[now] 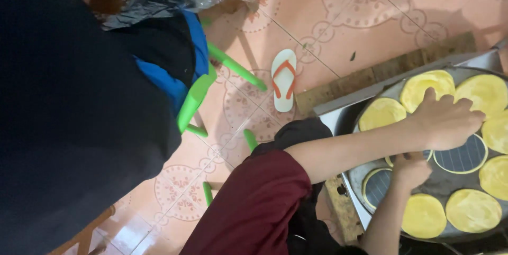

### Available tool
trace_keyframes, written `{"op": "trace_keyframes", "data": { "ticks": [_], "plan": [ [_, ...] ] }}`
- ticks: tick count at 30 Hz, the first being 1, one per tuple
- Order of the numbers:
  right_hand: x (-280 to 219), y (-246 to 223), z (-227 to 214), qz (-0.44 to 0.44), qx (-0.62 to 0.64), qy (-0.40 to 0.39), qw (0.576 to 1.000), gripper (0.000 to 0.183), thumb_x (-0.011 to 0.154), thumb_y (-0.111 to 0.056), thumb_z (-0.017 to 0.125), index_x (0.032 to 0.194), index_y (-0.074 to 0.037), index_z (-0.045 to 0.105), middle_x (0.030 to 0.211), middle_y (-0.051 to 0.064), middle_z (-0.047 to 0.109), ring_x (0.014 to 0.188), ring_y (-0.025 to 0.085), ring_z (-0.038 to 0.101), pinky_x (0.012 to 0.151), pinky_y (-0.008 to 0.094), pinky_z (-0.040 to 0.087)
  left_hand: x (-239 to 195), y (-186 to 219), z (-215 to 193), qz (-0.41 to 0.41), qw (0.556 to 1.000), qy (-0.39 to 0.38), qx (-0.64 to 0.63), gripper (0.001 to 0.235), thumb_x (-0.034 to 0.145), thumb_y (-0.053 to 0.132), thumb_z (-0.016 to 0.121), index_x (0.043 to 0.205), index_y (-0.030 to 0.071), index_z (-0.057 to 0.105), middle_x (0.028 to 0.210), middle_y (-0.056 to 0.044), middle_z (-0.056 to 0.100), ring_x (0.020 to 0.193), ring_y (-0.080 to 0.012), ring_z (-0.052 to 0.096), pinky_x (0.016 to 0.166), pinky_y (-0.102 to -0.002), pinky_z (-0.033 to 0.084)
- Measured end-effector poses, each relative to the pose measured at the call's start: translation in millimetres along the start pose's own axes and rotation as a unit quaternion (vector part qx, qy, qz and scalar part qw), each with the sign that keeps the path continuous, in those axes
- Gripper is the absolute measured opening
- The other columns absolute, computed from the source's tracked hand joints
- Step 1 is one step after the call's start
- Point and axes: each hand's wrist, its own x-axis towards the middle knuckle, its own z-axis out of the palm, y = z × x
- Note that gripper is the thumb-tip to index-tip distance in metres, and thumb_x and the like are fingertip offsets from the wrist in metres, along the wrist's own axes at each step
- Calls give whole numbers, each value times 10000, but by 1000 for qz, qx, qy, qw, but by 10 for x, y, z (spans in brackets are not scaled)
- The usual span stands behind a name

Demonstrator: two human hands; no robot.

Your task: The person is preparing and cooking flatbread on a griddle and organizing them on trays.

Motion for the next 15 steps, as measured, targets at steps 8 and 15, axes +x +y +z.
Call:
{"op": "trace_keyframes", "data": {
  "ticks": [8, 15],
  "plan": [
    [140, -51, -132, 120, -28, 26, 992, 296, 802, -172, 907, 1050, -44, 806, 905, 167, 750, 739, 365, 690, 657, 460, 541, 20, -14, -38, 0, 1000, 1, 23, 298, 868, 297, 544, 1113, 231, 701, 1161, -38, 685, 1085, -268, 690, 950, -632, 437],
    [-2646, 1434, -1262, 313, 342, 273, 843, 410, 985, -15, 718, 1383, 11, 624, 1275, 132, 728, 1103, 198, 729, 937, 345, 629, -136, 115, 157, 71, 997, 42, 5, 403, 735, 253, 623, 1127, 257, 717, 1153, -111, 691, 1034, -348, 675, 930, -760, 376]
  ]
}}
